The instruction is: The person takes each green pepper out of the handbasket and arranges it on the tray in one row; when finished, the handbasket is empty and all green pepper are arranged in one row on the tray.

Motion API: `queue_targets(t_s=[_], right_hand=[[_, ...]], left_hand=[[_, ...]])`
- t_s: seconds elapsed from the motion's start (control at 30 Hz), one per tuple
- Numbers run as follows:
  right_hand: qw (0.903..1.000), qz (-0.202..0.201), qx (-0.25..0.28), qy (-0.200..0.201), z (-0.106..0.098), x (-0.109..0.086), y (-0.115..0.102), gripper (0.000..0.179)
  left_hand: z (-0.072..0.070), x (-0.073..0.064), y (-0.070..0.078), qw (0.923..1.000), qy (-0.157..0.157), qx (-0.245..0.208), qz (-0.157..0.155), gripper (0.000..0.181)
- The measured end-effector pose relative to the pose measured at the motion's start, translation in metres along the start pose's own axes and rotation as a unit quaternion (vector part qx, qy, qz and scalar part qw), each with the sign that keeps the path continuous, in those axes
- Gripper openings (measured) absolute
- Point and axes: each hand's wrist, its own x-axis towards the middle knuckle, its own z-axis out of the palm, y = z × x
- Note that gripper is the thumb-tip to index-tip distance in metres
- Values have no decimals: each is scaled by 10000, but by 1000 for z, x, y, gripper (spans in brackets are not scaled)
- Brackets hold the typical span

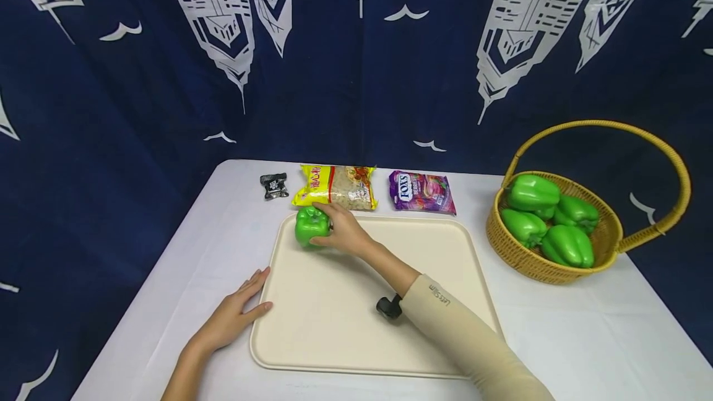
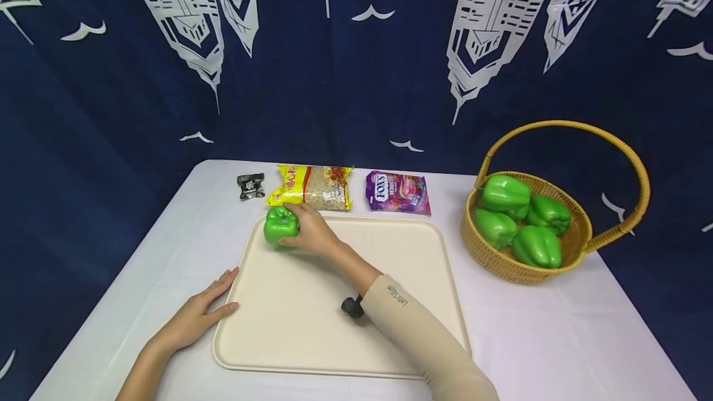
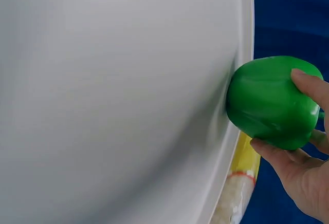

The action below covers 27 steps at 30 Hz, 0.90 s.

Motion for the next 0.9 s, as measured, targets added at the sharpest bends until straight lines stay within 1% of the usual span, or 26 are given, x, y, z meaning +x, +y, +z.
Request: queue_targets(t_s=[0.13, 0.3, 0.47, 0.77, 0.9], right_hand=[[9999, -125, 26, 112, 14, 14, -6, 77], [9996, -194, 57, 171, 26, 24, -12, 78], [9997, -196, 63, 160, 32, 28, -17, 77], [9998, 62, 166, 23, 37, 29, -22, 78], [9997, 152, 135, -125, 38, 29, -23, 82]], left_hand=[[2, 1, -1, 10000, -28, 1, 50, 68], [2, 2, 0, 10000, -41, 19, 79, 68], [2, 2, 1, 10000, -44, 40, 79, 68], [1, 1, 1, 9999, -14, 124, 45, 67], [0, 1, 1, 9999, -12, 112, 11, 67]])
